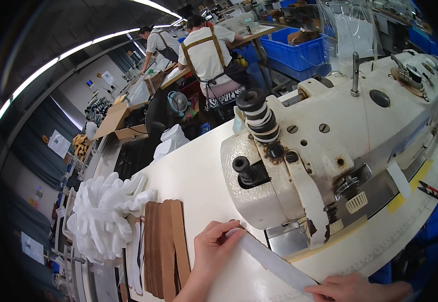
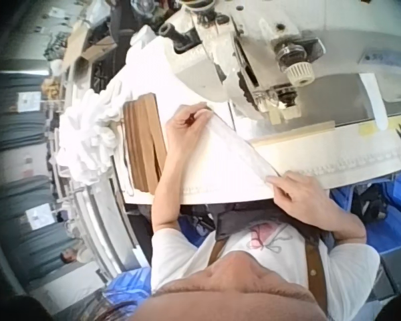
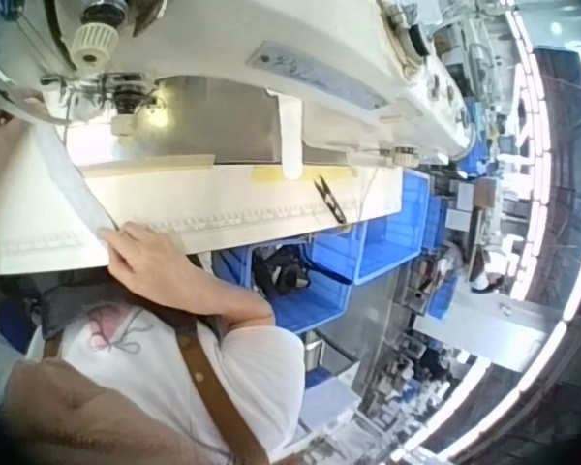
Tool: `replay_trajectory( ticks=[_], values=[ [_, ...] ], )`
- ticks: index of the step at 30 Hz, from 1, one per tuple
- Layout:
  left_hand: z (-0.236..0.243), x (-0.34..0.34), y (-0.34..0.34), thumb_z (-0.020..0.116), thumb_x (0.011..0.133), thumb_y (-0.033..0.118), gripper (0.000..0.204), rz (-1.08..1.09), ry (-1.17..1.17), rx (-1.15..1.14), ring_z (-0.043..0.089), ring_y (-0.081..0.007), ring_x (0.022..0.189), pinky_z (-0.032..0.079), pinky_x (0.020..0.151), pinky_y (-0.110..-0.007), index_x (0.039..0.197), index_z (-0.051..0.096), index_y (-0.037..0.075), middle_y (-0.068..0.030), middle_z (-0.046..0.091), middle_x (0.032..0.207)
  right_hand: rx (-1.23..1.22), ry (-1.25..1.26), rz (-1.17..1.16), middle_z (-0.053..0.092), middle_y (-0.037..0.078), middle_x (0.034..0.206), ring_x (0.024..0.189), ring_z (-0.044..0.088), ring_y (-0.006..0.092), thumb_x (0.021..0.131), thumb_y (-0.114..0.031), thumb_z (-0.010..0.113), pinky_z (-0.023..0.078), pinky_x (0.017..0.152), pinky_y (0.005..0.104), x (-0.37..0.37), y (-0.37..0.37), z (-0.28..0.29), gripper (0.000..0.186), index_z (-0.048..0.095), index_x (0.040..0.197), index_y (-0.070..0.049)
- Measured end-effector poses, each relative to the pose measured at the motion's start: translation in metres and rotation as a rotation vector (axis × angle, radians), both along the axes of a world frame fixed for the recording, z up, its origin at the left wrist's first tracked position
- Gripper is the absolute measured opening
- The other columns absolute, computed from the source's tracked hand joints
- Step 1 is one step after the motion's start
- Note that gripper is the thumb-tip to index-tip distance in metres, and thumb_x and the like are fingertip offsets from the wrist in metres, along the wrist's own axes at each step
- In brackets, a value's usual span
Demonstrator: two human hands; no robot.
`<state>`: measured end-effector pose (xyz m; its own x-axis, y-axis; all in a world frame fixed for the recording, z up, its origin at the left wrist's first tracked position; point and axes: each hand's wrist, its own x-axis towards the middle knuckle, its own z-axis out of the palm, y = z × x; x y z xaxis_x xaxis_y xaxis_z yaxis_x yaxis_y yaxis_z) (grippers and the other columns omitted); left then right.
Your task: The person sews white fabric strips onto brown material pieces using an industrial sewing machine.
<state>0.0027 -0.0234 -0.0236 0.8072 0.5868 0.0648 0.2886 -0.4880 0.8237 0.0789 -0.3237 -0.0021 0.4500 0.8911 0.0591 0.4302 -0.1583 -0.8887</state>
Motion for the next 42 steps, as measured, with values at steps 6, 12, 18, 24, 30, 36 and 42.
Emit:
replay_trajectory(
  ticks=[6,12,18,24,30,36,42],
  values=[
    [0.005,0.001,-0.006,0.074,0.085,0.005,0.02,0.019,0.021,0.063,0.064,-0.0091,0.074,0.052,0.066,-0.021,0.105,0.074,0.006,-0.0045,0.066,0.09,-0.026,-0.022,-0.007,0.061,0.017,0.08,0.072,0.062,0.0364,0.083,-0.005,0.064,0.05,0.064,0.0419,-0.002,0.0,0.0,0.022,0.068,0.105,-0.004],
    [-0.003,0.0,0.0,0.075,0.084,0.006,0.021,-0.024,-0.041,0.094,0.063,-0.0099,0.071,0.053,0.065,-0.023,0.105,0.074,0.006,-0.0047,0.066,0.088,-0.012,-0.016,-0.029,0.061,0.016,0.078,0.071,0.062,0.035,0.082,-0.003,0.065,0.051,0.062,0.0412,-0.004,0.002,0.001,0.021,0.069,0.103,-0.004],
    [0.004,0.002,-0.005,0.076,0.084,0.006,0.033,-0.024,-0.022,0.264,0.061,-0.0113,0.069,0.053,0.064,-0.024,0.115,0.069,0.007,-0.006,0.062,0.092,0.0,-0.061,-0.041,0.061,0.015,0.076,0.069,0.062,0.0341,0.081,-0.002,0.065,0.051,0.061,0.0407,-0.005,0.003,0.002,0.021,0.069,0.101,-0.004],
    [-0.005,0.005,-0.002,0.077,0.082,0.005,0.043,0.004,-0.138,0.418,0.06,-0.0132,0.071,0.052,0.062,-0.026,0.123,0.062,0.006,-0.008,0.058,0.1,-0.005,-0.08,-0.037,0.061,0.015,0.077,0.07,0.062,0.0342,0.082,-0.002,0.065,0.05,0.062,0.0408,-0.006,0.004,0.004,0.02,0.069,0.101,-0.003],
    [-0.018,0.003,0.018,0.072,0.086,0.003,0.041,0.013,-0.179,0.521,0.064,-0.0162,0.08,0.053,0.067,-0.027,0.126,0.059,0.004,-0.0108,0.062,0.099,0.006,-0.045,-0.032,0.062,0.017,0.079,0.07,0.062,0.0346,0.083,-0.002,0.064,0.05,0.062,0.0399,-0.007,0.003,0.007,0.021,0.069,0.103,-0.002],
    [0.004,-0.006,0.018,0.07,0.089,0.003,0.04,0.024,-0.081,0.171,0.067,-0.0148,0.086,0.054,0.074,-0.027,0.127,0.059,0.003,-0.0098,0.071,0.097,0.003,-0.047,-0.041,0.062,0.017,0.079,0.069,0.062,0.0336,0.083,-0.001,0.064,0.049,0.061,0.0389,-0.009,0.002,0.005,0.021,0.069,0.103,-0.001],
    [0.009,-0.011,0.018,0.073,0.087,0.004,0.045,-0.012,-0.07,0.078,0.066,-0.0134,0.084,0.053,0.077,-0.027,0.129,0.059,0.005,-0.0082,0.071,0.1,-0.003,-0.025,-0.053,0.062,0.017,0.077,0.067,0.061,0.033,0.083,-0.001,0.064,0.048,0.06,0.0389,-0.01,0.003,0.008,0.019,0.069,0.101,-0.001]
  ],
)
